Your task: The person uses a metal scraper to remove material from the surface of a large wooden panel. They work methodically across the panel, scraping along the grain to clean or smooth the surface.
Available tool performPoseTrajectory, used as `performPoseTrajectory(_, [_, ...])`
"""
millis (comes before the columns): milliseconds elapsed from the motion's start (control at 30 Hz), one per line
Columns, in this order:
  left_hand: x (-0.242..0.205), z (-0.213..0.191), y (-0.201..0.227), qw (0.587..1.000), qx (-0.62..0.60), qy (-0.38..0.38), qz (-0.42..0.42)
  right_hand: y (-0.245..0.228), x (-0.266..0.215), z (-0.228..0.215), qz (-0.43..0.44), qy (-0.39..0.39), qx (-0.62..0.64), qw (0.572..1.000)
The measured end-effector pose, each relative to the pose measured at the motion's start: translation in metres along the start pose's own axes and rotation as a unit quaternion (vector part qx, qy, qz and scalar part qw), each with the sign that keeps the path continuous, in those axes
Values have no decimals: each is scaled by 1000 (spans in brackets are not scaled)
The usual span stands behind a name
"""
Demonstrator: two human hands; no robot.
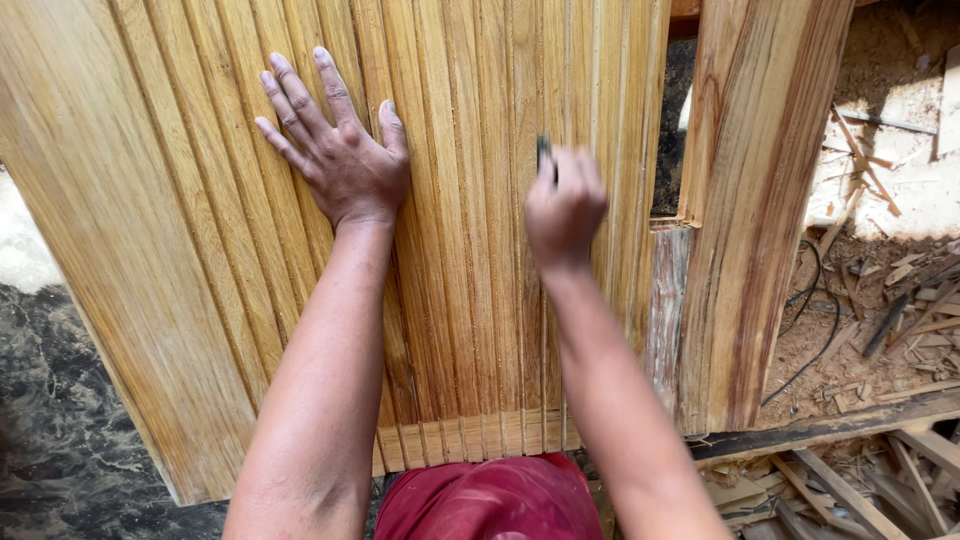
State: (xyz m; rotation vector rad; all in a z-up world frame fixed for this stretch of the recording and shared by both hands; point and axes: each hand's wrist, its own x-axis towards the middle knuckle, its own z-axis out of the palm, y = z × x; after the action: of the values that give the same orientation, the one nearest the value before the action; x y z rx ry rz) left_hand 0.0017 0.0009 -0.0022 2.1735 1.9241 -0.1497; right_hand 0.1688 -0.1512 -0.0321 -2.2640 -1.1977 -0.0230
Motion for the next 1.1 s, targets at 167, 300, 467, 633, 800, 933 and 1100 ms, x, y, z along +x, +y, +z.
performPoseTrajectory(167, [-4,3,-2,1000,-3,-3,-2,13,31,27,-31,29,-7,999])
performPoseTrajectory(300, [-1,0,-2,1000,-3,-1,-2,-1,-6,-7,2,-11,25,1000])
performPoseTrajectory(467, [-1,3,-3,1000,-5,3,7,-9,51,15,-32,21,7,999])
performPoseTrajectory(633, [-3,3,-3,1000,-3,3,6,-13,63,14,-56,33,8,998])
performPoseTrajectory(800, [-3,1,-3,1000,-10,12,13,-12,5,-13,12,-19,21,1000])
performPoseTrajectory(933, [-4,4,-5,1000,-9,3,7,7,54,31,-48,36,-5,998])
performPoseTrajectory(1100, [-3,5,-4,1000,-7,6,5,6,43,22,-33,12,9,999])
